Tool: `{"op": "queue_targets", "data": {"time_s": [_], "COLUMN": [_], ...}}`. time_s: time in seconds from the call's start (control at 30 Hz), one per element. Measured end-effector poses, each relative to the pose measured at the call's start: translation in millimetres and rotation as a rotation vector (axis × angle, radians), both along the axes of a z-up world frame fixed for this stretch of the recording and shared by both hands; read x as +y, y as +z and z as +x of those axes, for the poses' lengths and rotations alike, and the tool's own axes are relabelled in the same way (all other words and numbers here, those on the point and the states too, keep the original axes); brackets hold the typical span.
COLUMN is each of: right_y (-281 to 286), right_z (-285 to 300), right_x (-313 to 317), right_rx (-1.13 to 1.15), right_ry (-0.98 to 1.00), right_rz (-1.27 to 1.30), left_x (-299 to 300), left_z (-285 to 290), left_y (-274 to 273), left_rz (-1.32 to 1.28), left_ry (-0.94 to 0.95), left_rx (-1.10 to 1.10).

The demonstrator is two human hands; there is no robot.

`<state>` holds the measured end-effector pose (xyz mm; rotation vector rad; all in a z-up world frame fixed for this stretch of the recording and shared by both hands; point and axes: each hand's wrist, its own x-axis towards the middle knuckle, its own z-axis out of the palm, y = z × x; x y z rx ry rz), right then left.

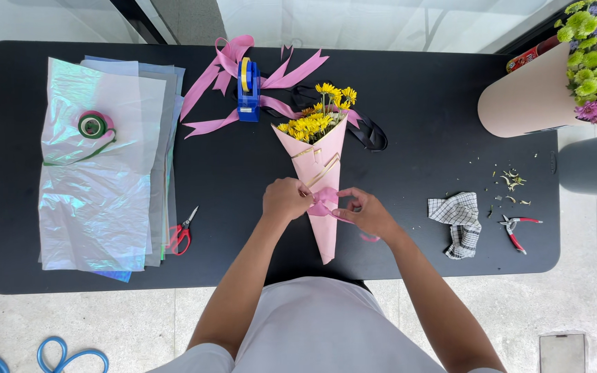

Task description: The person ties a pink ribbon around a pre-wrapped bouquet of yellow flowers, securing it with several knots.

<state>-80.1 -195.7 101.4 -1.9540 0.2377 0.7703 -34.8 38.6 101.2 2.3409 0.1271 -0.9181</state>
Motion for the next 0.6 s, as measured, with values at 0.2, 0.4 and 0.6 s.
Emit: {"op": "queue_targets", "data": {"time_s": [0.2,0.4,0.6], "right_y": [-2.0,-33.4,0.5], "right_z": [-14.6,-40.2,-13.6], "right_x": [-3.3,29.8,35.9], "right_rx": [0.01,0.05,-0.009], "right_ry": [0.083,0.212,0.114], "right_rz": [-0.023,-0.097,-0.341], "left_x": [26.5,-6.4,-26.8], "left_z": [15.6,16.7,11.1], "left_y": [-23.5,30.0,56.2], "left_rz": [0.095,-0.273,-0.332], "left_ry": [0.15,0.187,0.068], "left_rx": [-0.255,-0.432,-0.37]}}
